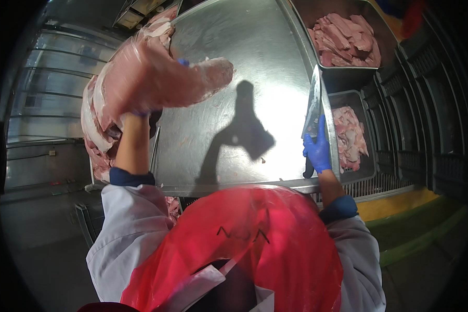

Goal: The person uses a knife to trim fat and cut large pieces of raw meat on a stainless steel table. They separate the trimmed meat and fat, placing the fat into a nearby bin while continuing to process the remaining cuts.

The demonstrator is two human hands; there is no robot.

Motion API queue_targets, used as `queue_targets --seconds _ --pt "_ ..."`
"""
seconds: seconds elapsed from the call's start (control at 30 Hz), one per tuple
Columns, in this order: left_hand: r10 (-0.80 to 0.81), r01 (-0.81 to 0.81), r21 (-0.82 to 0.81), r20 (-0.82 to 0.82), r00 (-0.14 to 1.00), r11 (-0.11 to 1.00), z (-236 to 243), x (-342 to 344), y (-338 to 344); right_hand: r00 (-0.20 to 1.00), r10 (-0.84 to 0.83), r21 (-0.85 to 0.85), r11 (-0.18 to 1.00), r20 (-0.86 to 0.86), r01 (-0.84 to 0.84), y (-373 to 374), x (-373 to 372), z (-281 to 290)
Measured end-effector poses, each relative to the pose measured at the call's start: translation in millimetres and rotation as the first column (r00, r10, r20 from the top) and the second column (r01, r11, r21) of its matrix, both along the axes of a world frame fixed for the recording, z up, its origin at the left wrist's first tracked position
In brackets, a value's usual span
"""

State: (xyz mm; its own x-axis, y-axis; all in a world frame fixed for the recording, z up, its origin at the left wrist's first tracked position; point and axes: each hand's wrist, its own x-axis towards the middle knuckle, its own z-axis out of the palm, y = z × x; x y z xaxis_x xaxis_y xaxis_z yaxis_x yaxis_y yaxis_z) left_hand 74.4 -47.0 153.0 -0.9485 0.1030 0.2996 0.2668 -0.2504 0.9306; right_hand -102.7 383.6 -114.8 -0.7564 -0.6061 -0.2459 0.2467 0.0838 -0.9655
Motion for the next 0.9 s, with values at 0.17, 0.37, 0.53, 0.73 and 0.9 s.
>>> queue_targets --seconds 0.17,0.37,0.53,0.73,0.9 --pt "0.440 0.037 -0.605 0.619 0.650 0.796 -110.5 77.5 6.4 0.999 0.004 -0.005 1.000 0.049 -0.004 -4.2 4.5 6.5" --pt "0.967 0.065 -0.997 0.045 0.251 0.030 -206.7 -5.5 151.6 0.999 0.012 0.027 1.000 0.035 -0.013 -1.2 2.9 8.8" --pt "0.951 0.086 -0.971 0.236 0.200 0.223 -205.4 -27.0 113.8 0.997 -0.014 -0.008 1.000 0.079 0.015 -2.5 4.3 14.2" --pt "0.378 -0.451 -0.118 0.747 0.547 0.885 -175.8 23.8 44.2 0.999 0.000 -0.019 1.000 0.043 0.001 -1.9 1.1 6.2" --pt "0.418 -0.079 -0.594 0.458 0.785 0.800 -91.6 2.2 43.2 1.000 0.007 0.030 1.000 0.020 -0.007 -1.3 -0.4 4.5"
